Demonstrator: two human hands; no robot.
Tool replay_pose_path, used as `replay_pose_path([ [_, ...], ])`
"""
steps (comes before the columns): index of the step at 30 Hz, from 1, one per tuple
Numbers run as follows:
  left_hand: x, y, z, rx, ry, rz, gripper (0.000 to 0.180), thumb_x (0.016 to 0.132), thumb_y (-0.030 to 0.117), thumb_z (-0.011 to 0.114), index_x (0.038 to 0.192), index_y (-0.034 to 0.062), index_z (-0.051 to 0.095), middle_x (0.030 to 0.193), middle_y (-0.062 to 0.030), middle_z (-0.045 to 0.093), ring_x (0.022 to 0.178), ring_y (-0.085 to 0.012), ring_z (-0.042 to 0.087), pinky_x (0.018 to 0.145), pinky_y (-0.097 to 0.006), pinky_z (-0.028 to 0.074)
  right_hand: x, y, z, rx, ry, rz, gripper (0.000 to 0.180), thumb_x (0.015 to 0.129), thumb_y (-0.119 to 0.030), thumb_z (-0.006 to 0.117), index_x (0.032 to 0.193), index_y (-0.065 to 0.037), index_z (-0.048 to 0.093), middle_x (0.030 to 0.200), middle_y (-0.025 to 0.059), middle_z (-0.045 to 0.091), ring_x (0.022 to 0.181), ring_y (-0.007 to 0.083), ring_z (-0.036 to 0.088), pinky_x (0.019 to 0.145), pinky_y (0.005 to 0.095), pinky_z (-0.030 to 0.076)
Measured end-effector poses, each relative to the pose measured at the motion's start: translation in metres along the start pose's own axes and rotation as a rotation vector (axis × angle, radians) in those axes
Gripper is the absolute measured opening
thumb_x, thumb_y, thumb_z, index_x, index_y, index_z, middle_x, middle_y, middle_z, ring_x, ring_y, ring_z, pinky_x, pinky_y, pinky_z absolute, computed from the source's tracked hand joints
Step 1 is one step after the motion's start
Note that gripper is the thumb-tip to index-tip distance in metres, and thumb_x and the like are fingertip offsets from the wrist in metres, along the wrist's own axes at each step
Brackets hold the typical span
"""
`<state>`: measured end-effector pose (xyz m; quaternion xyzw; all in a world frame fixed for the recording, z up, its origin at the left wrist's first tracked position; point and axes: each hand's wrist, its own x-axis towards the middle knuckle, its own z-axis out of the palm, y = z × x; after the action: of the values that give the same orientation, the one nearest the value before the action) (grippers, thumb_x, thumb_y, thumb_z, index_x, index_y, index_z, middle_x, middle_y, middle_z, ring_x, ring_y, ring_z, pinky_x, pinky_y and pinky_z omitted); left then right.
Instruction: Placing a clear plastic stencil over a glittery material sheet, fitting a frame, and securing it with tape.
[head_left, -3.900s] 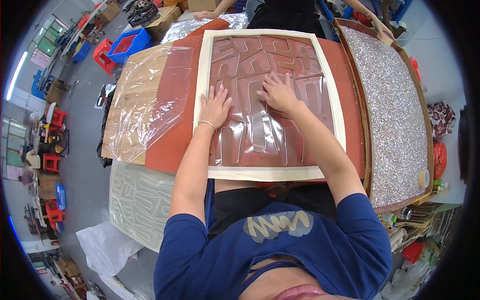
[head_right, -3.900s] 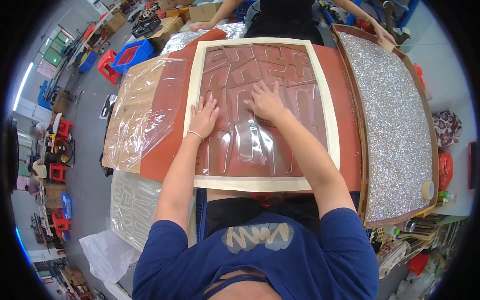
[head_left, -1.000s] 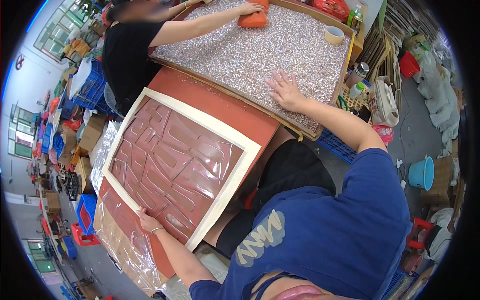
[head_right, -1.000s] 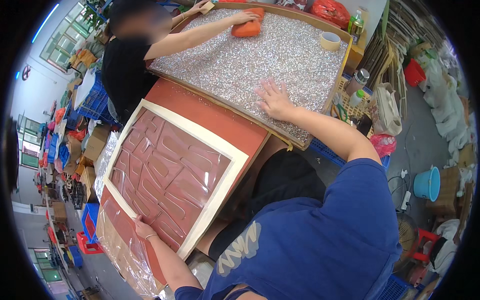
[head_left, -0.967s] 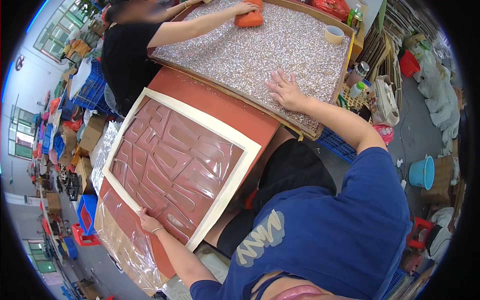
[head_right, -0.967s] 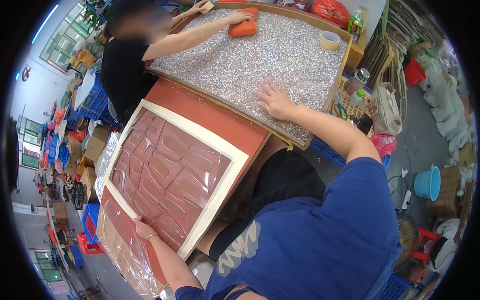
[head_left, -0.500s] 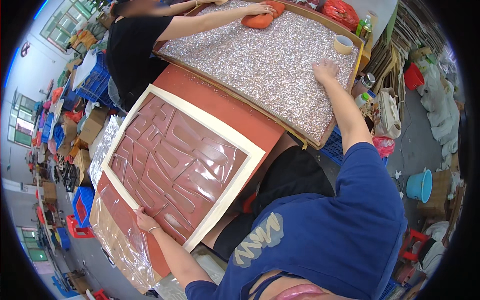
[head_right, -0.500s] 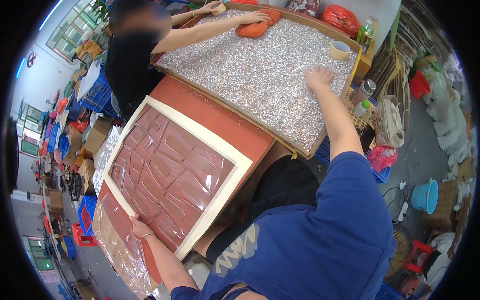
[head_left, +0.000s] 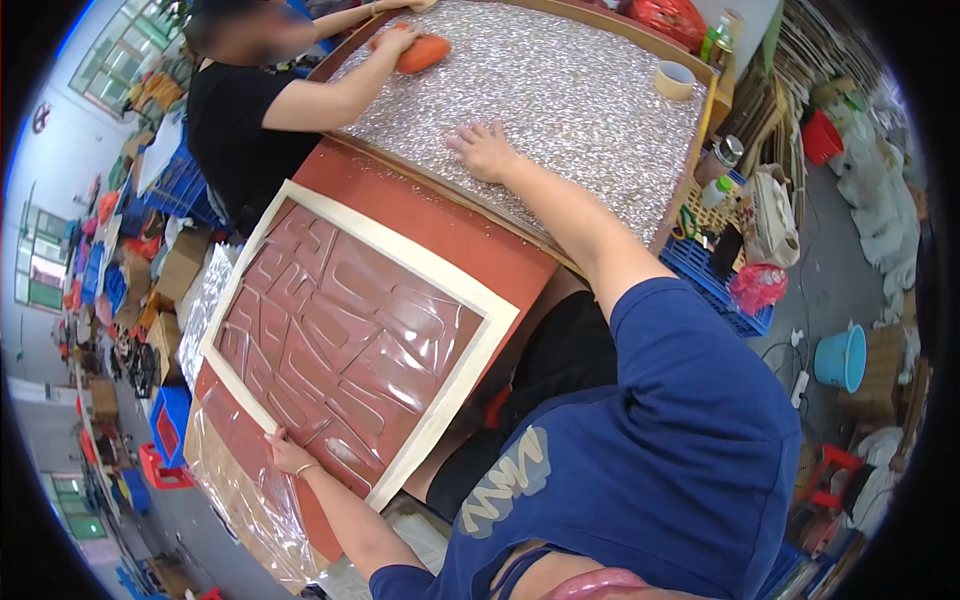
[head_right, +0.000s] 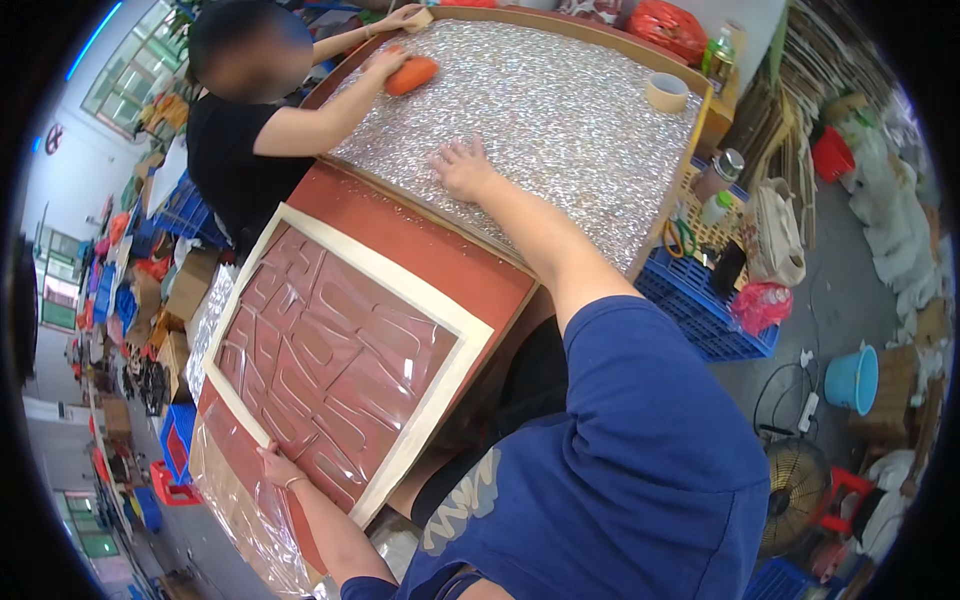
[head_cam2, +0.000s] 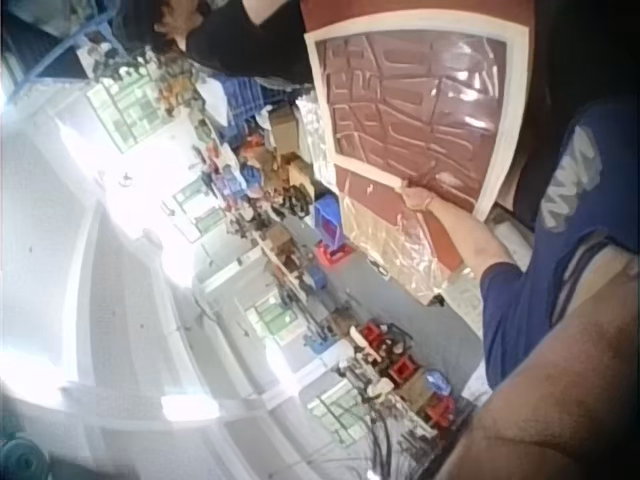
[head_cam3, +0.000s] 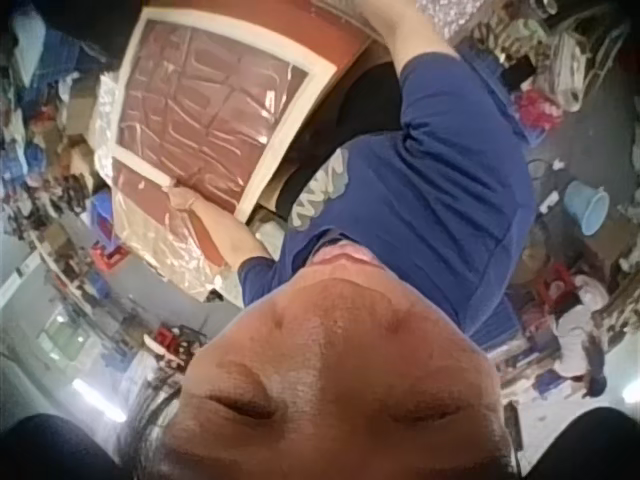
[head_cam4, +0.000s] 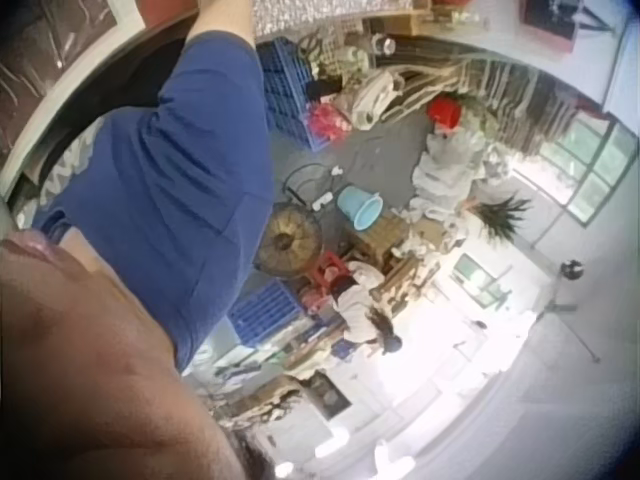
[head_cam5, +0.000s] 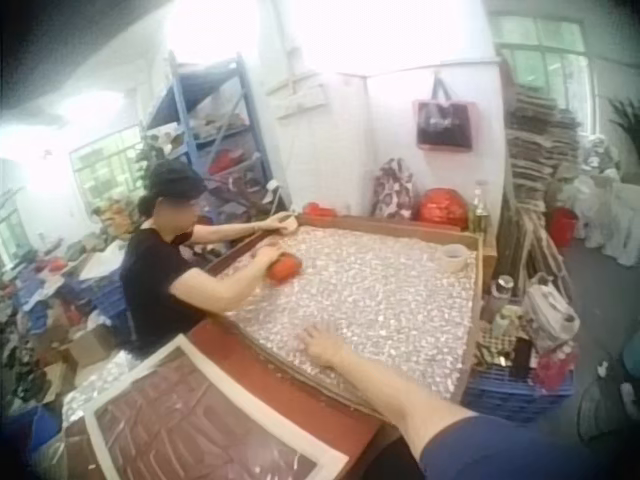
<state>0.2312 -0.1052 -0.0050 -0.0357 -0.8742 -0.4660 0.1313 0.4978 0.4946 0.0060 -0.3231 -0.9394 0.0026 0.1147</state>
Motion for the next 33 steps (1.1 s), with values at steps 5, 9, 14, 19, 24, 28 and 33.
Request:
replay_pose_path([
  [5, 0.006, -0.001, 0.002, 0.005, -0.007, -0.021, 0.052, 0.095, 0.039, 0.045, 0.088, -0.007, 0.069, 0.085, -0.012, 0.069, 0.083, -0.022, 0.064, 0.079, -0.032, 0.05, -0.064, 0.15, -0.04, -0.25, -0.067, 0.364, 0.044, 0.091, -0.022, 0.039, 0.134, -0.015, 0.043, 0.133, 0.011, 0.049, 0.131, 0.0313, 0.034, 0.1, 0.0637, 0.028],
  [9, 0.009, -0.004, -0.002, -0.076, 0.062, -0.049, 0.051, 0.095, 0.038, 0.046, 0.093, -0.0073, 0.068, 0.087, -0.0122, 0.069, 0.084, -0.0216, 0.064, 0.078, -0.031, 0.05, -0.128, 0.253, -0.07, -0.02, 0.093, 1.114, 0.064, 0.091, -0.046, 0.04, 0.14, -0.006, 0.03, 0.145, 0.0257, 0.024, 0.136, 0.0384, 0.02, 0.109, 0.0521, 0.016],
  [14, 0.02, -0.027, -0.009, -0.081, -0.167, 0.002, 0.047, 0.092, 0.037, 0.052, 0.097, -0.0072, 0.066, 0.092, -0.0105, 0.067, 0.089, -0.0181, 0.061, 0.081, -0.03, 0.047, -0.123, 0.311, -0.05, -0.019, 0.115, 1.394, 0.075, 0.087, -0.051, 0.043, 0.142, -0.002, 0.026, 0.149, 0.0259, 0.013, 0.138, 0.0401, 0.013, 0.111, 0.0511, 0.011],
  [19, -0.008, -0.04, -0.068, -0.03, -0.33, -0.116, 0.035, 0.09, 0.026, 0.056, 0.107, -0.0038, 0.062, 0.089, -0.0052, 0.064, 0.083, -0.0113, 0.055, 0.077, -0.027, 0.044, -0.056, 0.238, -0.096, 0.021, -0.066, 0.913, 0.061, 0.086, -0.042, 0.045, 0.13, 0.001, 0.043, 0.142, 0.0234, 0.031, 0.133, 0.0372, 0.027, 0.104, 0.0531, 0.025],
  [24, -0.115, 0.008, -0.09, 0.323, -0.438, -0.007, 0.037, 0.092, 0.024, 0.051, 0.11, -0.0082, 0.056, 0.099, -0.0146, 0.062, 0.09, -0.0175, 0.056, 0.08, -0.03, 0.044, -0.085, 0.328, -0.088, -0.558, 0.319, 1.072, 0.035, 0.087, -0.021, 0.044, 0.11, -0.003, 0.063, 0.131, 0.0213, 0.048, 0.127, 0.0412, 0.034, 0.099, 0.0674, 0.018],
  [28, -0.171, -0.023, -0.113, 0.473, -0.241, 0.138, 0.042, 0.093, 0.025, 0.048, 0.115, -0.0112, 0.049, 0.108, -0.0247, 0.057, 0.096, -0.03, 0.056, 0.087, -0.039, 0.043, -0.088, 0.324, -0.114, -0.327, 0.065, 1.033, 0.034, 0.088, -0.021, 0.043, 0.109, -0.004, 0.064, 0.114, 0.0177, 0.061, 0.127, 0.0448, 0.032, 0.098, 0.071, 0.016],
  [33, -0.18, -0.004, -0.101, 0.488, -0.195, 0.067, 0.045, 0.093, 0.027, 0.047, 0.114, -0.0128, 0.05, 0.109, -0.0277, 0.057, 0.099, -0.0363, 0.055, 0.088, -0.042, 0.041, -0.067, 0.272, -0.095, -0.253, 0.065, 0.593, 0.025, 0.086, -0.024, 0.049, 0.103, -0.015, 0.065, 0.102, 0.0117, 0.065, 0.113, 0.0394, 0.047, 0.086, 0.0654, 0.036],
])
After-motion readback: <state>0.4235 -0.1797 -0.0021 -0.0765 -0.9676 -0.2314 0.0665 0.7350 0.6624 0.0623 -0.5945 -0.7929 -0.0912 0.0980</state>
